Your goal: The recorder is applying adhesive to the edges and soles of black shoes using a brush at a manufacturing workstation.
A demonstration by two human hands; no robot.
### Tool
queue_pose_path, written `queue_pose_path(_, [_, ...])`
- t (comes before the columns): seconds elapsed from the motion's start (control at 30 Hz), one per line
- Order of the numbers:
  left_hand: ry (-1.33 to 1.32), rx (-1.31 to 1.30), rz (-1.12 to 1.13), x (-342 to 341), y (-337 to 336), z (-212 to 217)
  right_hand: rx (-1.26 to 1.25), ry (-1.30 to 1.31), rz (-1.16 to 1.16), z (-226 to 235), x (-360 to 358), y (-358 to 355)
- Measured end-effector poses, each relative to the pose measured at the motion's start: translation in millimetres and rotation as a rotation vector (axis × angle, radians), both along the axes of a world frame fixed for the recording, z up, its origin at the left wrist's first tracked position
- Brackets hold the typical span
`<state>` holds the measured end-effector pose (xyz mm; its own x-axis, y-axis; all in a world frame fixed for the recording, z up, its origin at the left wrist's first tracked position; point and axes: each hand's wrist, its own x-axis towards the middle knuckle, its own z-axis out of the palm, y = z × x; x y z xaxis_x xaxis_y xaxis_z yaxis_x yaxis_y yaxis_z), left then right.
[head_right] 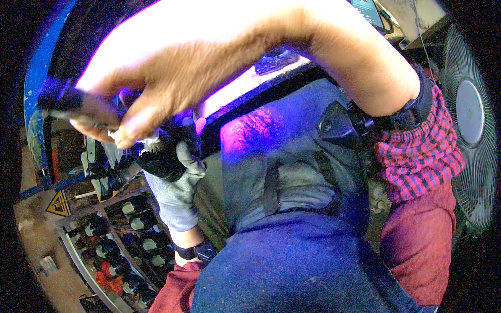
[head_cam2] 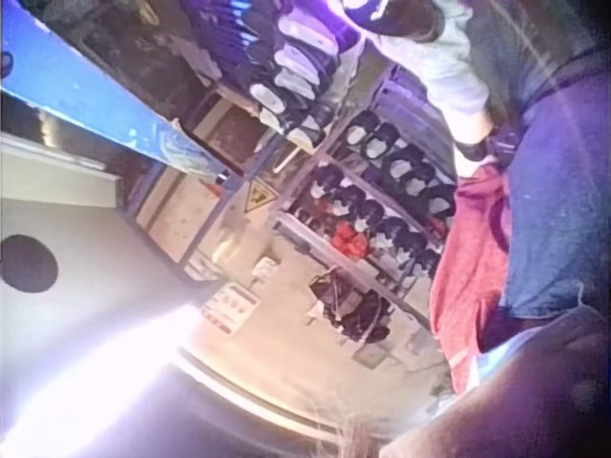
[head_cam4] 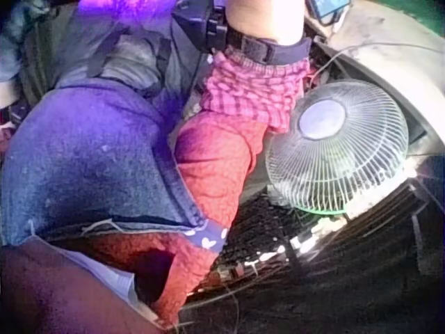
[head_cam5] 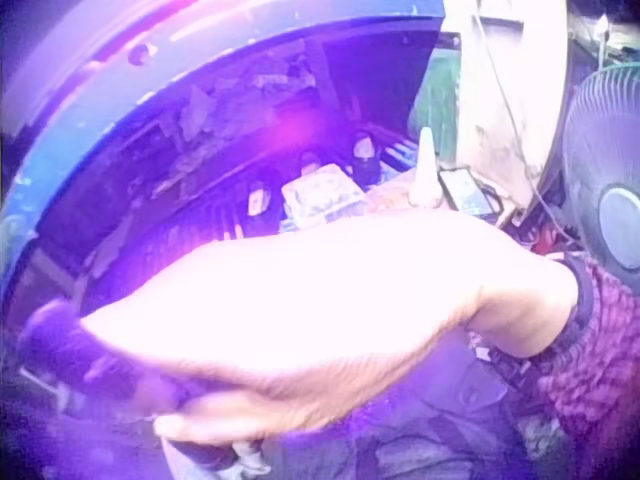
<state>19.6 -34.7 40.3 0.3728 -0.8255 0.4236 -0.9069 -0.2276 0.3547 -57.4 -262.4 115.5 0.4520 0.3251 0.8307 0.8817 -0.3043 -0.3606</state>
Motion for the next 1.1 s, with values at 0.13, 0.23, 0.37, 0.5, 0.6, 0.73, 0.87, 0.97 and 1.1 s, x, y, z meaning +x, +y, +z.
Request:
queue_pose_path(0.13, [0.327,-0.004,0.019,-0.5,-4.4,8.9,0.008,0.150,-0.145,-11.7,4.6,-21.2])
queue_pose_path(0.23, [1.163,-0.052,0.125,0.9,-6.9,20.2,0.013,0.204,-0.348,-23.3,10.2,-32.4])
queue_pose_path(0.37, [1.447,-0.042,0.151,9.1,-12.4,29.9,0.366,0.310,-0.280,-40.5,-4.1,-36.8])
queue_pose_path(0.5, [1.746,-0.340,-0.263,55.9,-43.6,29.1,0.398,0.467,-0.844,-53.8,-45.8,-46.7])
queue_pose_path(0.6, [1.121,-0.097,-0.019,123.7,-92.9,35.5,0.605,0.471,-0.726,-64.4,-60.3,-55.2])
queue_pose_path(0.73, [0.143,0.382,0.483,205.4,-189.8,24.6,0.768,0.535,-0.658,-76.9,-70.8,-61.1])
queue_pose_path(0.87, [0.007,0.523,0.431,245.3,-258.5,-5.7,0.733,0.571,-0.703,-81.1,-74.6,-65.6])
queue_pose_path(0.97, [0.150,0.466,0.437,246.1,-264.5,-12.7,0.704,0.588,-0.723,-80.4,-76.6,-66.8])
queue_pose_path(1.1, [0.070,0.366,0.466,228.3,-211.7,24.1,0.708,0.631,-0.801,-78.8,-80.2,-66.3])
